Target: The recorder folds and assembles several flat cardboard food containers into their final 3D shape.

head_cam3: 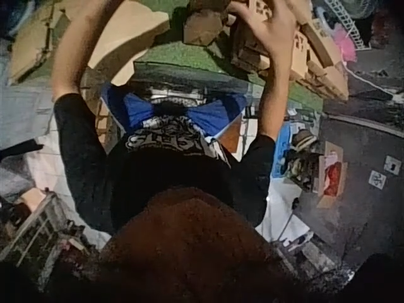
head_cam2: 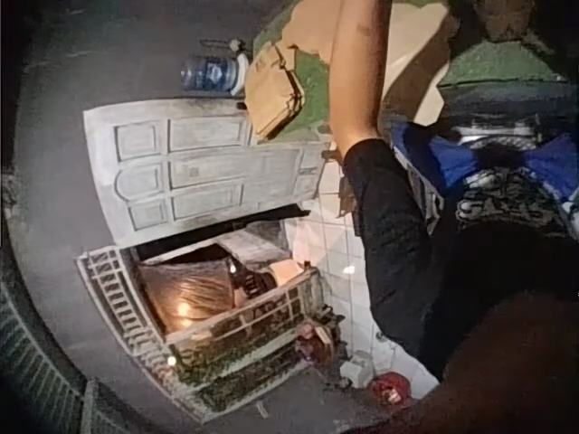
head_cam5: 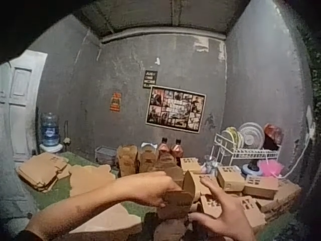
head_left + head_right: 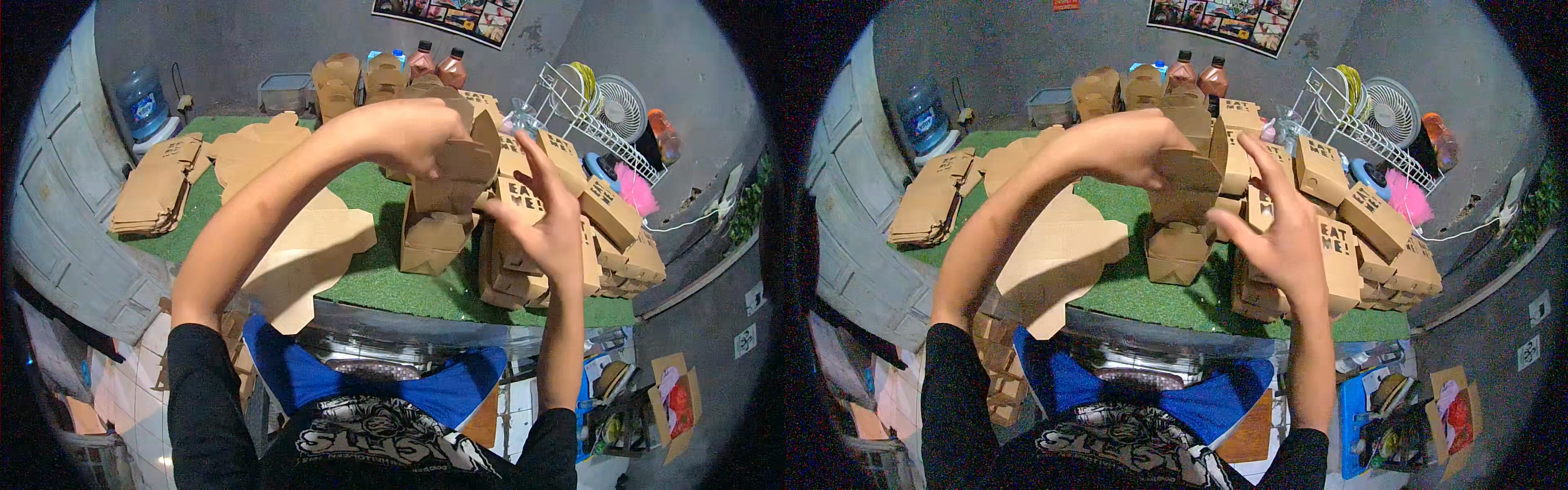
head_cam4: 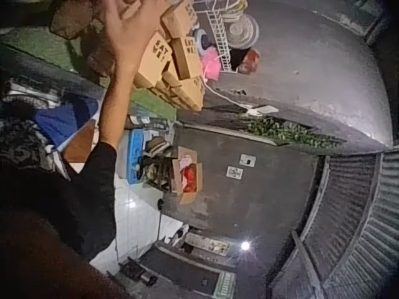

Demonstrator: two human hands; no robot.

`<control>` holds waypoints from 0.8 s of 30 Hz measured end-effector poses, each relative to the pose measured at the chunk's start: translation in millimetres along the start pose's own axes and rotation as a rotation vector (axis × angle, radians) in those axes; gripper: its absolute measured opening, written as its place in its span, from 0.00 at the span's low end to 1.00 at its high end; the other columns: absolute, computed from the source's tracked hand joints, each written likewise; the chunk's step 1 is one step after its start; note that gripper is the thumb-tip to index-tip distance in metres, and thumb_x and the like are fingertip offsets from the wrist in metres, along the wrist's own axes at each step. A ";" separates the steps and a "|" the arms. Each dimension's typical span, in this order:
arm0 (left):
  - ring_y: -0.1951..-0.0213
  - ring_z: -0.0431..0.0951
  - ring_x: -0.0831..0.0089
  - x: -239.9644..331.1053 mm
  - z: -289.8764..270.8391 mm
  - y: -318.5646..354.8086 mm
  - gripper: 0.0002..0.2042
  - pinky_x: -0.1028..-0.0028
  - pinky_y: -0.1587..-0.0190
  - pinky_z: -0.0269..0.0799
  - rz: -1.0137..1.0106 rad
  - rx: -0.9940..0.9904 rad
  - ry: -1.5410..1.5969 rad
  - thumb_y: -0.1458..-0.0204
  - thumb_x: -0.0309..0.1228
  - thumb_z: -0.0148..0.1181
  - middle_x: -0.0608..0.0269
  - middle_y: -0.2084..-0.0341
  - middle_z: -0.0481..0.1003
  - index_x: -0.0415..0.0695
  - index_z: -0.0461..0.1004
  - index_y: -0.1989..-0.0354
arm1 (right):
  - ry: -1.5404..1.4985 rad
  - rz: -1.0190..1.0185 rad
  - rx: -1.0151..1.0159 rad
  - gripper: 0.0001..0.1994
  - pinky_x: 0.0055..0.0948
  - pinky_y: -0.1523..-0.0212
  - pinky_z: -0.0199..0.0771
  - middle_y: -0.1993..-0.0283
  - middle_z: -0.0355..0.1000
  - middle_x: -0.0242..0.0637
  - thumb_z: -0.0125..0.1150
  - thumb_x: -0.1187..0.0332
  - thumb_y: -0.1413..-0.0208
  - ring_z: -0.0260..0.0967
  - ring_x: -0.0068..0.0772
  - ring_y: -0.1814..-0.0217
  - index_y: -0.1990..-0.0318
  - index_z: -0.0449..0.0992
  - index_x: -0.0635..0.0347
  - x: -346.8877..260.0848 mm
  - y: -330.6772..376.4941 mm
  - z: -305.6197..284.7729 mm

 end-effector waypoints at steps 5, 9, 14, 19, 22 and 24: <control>0.62 0.77 0.48 20.6 -0.4 -0.2 0.19 0.56 0.59 0.72 -0.023 -0.018 -0.046 0.63 0.26 0.65 0.46 0.69 0.77 0.44 0.76 0.57 | 0.246 -0.045 -0.185 0.37 0.41 0.37 0.61 0.29 0.46 0.58 0.70 0.67 0.60 0.53 0.57 0.31 0.37 0.64 0.48 0.2 -12.7 10.5; 0.62 0.76 0.47 33.0 2.7 1.2 0.17 0.55 0.60 0.72 0.036 0.008 -0.155 0.62 0.26 0.65 0.48 0.71 0.76 0.45 0.74 0.60 | 0.218 0.167 -0.326 0.27 0.34 0.51 0.72 0.45 0.68 0.54 0.66 0.73 0.60 0.72 0.50 0.49 0.46 0.73 0.53 17.5 -10.9 17.3; 0.48 0.72 0.51 30.2 3.6 35.0 0.29 0.60 0.48 0.70 0.100 0.393 -0.140 0.60 0.28 0.68 0.52 0.48 0.72 0.46 0.68 0.45 | 0.285 0.161 -0.188 0.17 0.28 0.60 0.75 0.68 0.79 0.44 0.64 0.76 0.59 0.78 0.37 0.67 0.56 0.79 0.59 26.3 -0.7 4.5; 0.34 0.56 0.57 17.4 60.4 83.4 0.50 0.62 0.34 0.53 -0.212 0.722 0.352 0.64 0.42 0.75 0.47 0.36 0.57 0.42 0.50 0.33 | -0.225 0.292 0.091 0.12 0.26 0.58 0.73 0.61 0.78 0.37 0.62 0.75 0.49 0.75 0.25 0.62 0.56 0.77 0.68 39.0 -5.9 -37.9; 0.31 0.47 0.50 8.3 133.4 86.7 0.62 0.60 0.32 0.47 -0.342 0.567 0.552 0.70 0.47 0.77 0.38 0.33 0.45 0.41 0.35 0.31 | -0.466 0.401 -0.017 0.13 0.24 0.63 0.72 0.63 0.77 0.37 0.64 0.70 0.48 0.72 0.23 0.65 0.57 0.76 0.69 34.9 -14.7 -37.6; 0.31 0.43 0.48 5.0 162.7 84.4 0.68 0.59 0.31 0.43 -0.382 0.504 0.614 0.72 0.47 0.78 0.36 0.32 0.39 0.41 0.26 0.31 | -0.301 0.494 -0.202 0.13 0.22 0.66 0.71 0.65 0.75 0.34 0.65 0.68 0.48 0.69 0.20 0.69 0.59 0.76 0.68 40.2 -21.5 -26.5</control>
Point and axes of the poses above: each hand's wrist, its own y-axis away from the middle knuckle, its own z-axis out of the palm, x = y × z, the point moved 4 cm from there along -y, towards the middle knuckle
